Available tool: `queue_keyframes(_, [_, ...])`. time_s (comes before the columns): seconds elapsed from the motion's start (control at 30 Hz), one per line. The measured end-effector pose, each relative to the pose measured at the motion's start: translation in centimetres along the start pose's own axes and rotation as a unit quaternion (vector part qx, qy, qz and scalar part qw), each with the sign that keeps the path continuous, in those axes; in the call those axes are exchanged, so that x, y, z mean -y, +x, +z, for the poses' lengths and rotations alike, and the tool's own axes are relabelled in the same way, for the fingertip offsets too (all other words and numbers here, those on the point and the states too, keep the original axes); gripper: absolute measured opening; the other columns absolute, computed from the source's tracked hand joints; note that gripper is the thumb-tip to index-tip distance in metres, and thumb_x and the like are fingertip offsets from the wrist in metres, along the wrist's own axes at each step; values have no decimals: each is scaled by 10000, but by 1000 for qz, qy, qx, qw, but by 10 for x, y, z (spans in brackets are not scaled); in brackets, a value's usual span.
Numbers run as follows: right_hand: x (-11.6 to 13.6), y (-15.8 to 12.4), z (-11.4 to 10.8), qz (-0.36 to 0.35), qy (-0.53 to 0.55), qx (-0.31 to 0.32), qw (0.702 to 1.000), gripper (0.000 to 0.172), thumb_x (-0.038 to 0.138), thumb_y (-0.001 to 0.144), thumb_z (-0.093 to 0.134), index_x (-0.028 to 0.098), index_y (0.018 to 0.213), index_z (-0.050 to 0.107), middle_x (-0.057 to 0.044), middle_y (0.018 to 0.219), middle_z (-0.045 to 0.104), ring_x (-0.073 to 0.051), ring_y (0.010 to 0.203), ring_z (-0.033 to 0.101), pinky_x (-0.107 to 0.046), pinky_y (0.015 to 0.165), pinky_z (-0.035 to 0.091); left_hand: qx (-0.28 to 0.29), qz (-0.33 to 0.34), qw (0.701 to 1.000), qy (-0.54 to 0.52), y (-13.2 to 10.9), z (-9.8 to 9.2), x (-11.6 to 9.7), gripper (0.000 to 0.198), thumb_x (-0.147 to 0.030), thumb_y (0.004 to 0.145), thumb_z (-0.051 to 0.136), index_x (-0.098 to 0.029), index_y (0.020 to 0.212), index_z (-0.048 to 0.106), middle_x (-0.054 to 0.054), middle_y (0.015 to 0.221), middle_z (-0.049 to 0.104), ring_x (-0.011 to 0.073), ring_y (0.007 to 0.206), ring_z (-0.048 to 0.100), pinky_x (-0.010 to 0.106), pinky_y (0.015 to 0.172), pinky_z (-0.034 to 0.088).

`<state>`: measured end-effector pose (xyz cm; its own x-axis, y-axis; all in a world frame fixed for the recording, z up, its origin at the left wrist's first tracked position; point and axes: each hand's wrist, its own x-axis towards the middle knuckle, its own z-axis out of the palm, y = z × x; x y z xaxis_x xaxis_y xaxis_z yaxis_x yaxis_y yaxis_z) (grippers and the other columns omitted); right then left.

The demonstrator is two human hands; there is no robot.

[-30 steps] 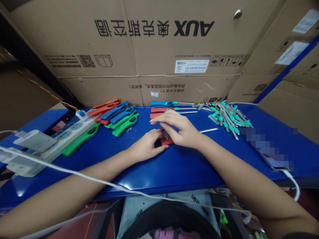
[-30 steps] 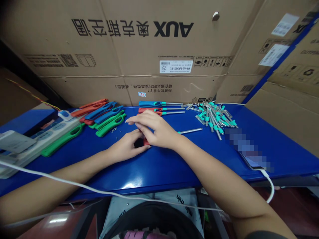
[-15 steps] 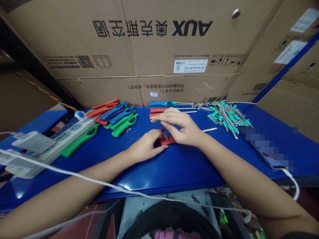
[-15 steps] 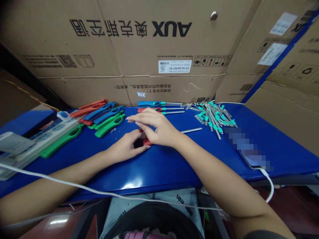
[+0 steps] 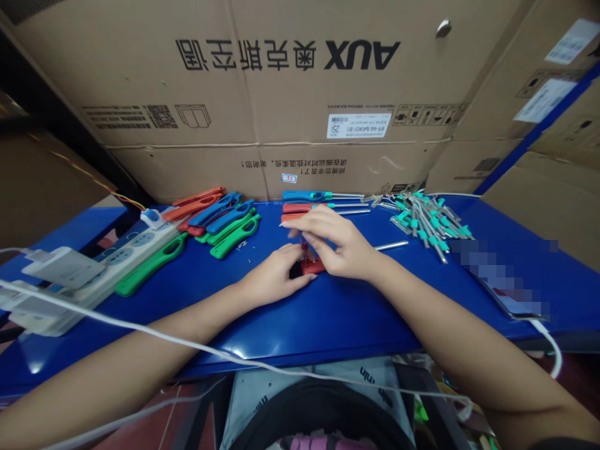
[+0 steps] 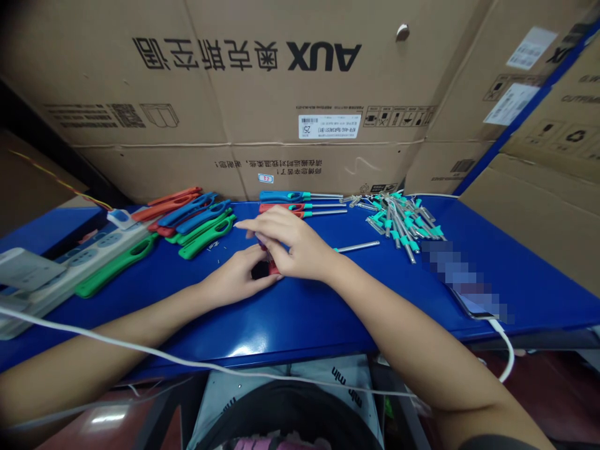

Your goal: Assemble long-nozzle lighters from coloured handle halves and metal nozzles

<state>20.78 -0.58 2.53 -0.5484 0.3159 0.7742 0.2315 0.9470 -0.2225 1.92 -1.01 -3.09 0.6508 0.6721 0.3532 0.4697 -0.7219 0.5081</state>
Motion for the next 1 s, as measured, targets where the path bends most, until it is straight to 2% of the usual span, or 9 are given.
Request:
queue_keyframes(0.1, [1,2,0,12,27,-8,1000,246,135,970,474,191,1081,686,-56,910,727,-169,887,639,-379,891,492,0,-1,1000,6,-1,1,1,165,-311,879,654,-169,928,586,63,918,651,214,837,631,351,751,530])
queue_keyframes(0.23, [3,6,-3,-14,-10,-12,1000,122,186,953,565,168,968,685,-55,856,714,-166,815,622,-362,845,492,-4,-1,1000,-1,0,2,1,150,-302,879,654,-173,917,589,59,917,662,217,845,638,353,766,529])
queue_keyframes(0.33, [1,6,-4,-34,-63,-4,997,130,229,954,581,151,908,674,-61,800,689,-173,770,593,-363,801,490,1,0,1000,-5,1,1,-1,141,-289,881,651,-169,933,598,62,933,671,220,858,640,356,779,524])
queue_keyframes(0.4, [-1,4,-4,-38,-83,9,996,155,230,965,553,141,934,677,-87,848,696,-190,811,598,-375,811,493,5,-2,1000,-3,1,1,-2,164,-286,881,653,-167,981,603,66,959,675,221,870,639,359,787,522])
queue_keyframes(0.53, [-3,1,-4,21,-14,15,1000,272,173,996,432,170,1138,664,-101,1045,714,-204,1000,621,-401,921,487,8,-9,1000,9,1,0,-1,169,-308,879,658,-171,958,601,63,937,670,221,859,633,360,781,518])
queue_keyframes(0.6, [-3,1,-4,68,43,27,996,312,149,999,409,189,1188,655,-68,1003,727,-180,961,641,-380,923,491,7,-2,1000,4,1,0,0,180,-314,877,663,-175,970,598,57,940,670,219,867,636,359,793,519])
queue_keyframes(0.7, [-3,3,-6,98,58,33,993,251,176,981,488,196,1135,685,-56,1020,738,-173,938,646,-357,909,496,6,4,1000,-6,1,0,1,197,-308,874,670,-176,1000,596,59,985,679,221,902,644,362,820,521])
queue_keyframes(0.83, [-2,5,-9,66,8,26,997,158,239,967,559,192,1028,697,-68,1013,734,-188,937,628,-357,879,498,7,-10,1000,0,0,1,1,190,-318,880,663,-175,990,604,71,999,684,236,922,648,384,831,524])
queue_keyframes(1.0, [-2,6,-10,4,-57,49,997,200,285,998,512,177,904,652,-66,848,682,-187,817,557,-352,804,467,9,-4,1000,-8,1,1,1,192,-294,881,659,-174,1020,604,73,1020,687,228,930,647,374,843,520])
